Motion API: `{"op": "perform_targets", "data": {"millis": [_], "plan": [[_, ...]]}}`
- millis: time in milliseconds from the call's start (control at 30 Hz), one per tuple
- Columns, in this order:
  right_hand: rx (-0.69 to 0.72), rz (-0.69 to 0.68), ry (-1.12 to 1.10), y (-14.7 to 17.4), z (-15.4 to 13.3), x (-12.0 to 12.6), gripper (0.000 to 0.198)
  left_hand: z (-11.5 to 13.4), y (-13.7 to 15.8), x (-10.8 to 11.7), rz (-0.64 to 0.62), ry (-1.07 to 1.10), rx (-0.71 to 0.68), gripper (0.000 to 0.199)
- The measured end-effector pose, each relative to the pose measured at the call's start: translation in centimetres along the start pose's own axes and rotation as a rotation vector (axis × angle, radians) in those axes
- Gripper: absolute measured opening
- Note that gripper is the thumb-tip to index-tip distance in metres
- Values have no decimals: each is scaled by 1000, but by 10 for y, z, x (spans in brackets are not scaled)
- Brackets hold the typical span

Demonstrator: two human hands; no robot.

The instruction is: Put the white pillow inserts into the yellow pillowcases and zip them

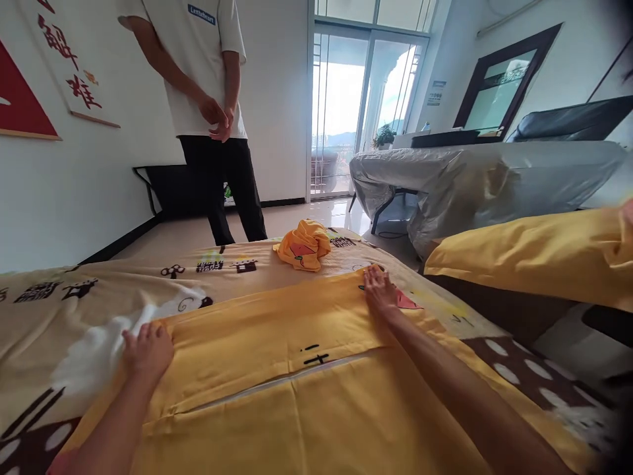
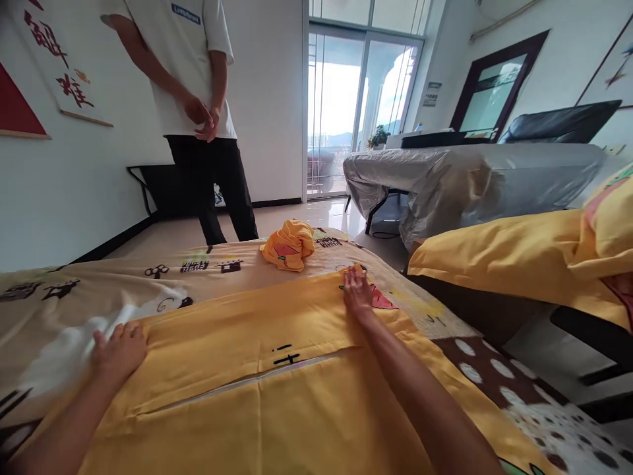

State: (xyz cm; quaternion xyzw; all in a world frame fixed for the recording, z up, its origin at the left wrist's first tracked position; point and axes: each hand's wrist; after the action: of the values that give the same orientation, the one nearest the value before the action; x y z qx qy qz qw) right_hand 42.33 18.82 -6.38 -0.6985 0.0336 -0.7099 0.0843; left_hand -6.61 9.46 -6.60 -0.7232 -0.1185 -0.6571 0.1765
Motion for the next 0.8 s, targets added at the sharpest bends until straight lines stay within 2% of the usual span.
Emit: {"op": "perform_targets", "data": {"millis": [33,133,200,233,267,300,367,467,533,600,667,733,800], "plan": [[65,-3,-28,9,-26,3,59,22,10,7,-15,-11,-56,53],[340,-69,-134,42,-104,3,56,89,47,16,-69,36,-355,54],[507,-120,-194,62,-135,-2,51,113,71,13,-109,68,-462,52],[551,-134,-212,70,-137,-4,51,113,81,10,-121,76,-478,53],[559,-141,-221,76,-131,-6,53,102,88,5,-127,79,-469,54],[534,-141,-221,79,-116,-7,56,81,92,-1,-118,74,-439,55],[417,-125,-200,82,-65,-7,61,15,94,-17,-76,48,-350,56],[247,-61,-157,81,23,-4,55,-95,88,-44,96,-57,-290,52],[160,-6,-137,81,61,-2,52,-139,91,-51,171,-63,-234,52],[107,55,-126,85,70,0,50,-146,103,-44,294,-48,-180,55],[107,145,-118,98,57,2,49,-125,126,-30,428,-21,-204,56],[219,197,-155,125,34,3,49,-94,158,-18,465,22,-364,52],[437,135,-220,165,22,1,49,-75,194,-17,334,56,-632,51]]}}
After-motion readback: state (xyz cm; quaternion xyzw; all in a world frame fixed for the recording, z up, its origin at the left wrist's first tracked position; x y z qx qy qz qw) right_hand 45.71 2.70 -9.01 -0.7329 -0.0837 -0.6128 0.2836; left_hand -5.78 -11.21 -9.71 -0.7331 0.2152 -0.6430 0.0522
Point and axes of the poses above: each hand's wrist, its own y-axis away from the middle knuckle, its own x-axis out of the back of the hand, z = x × y, and after that the axes turned 5 degrees about x, right-handed
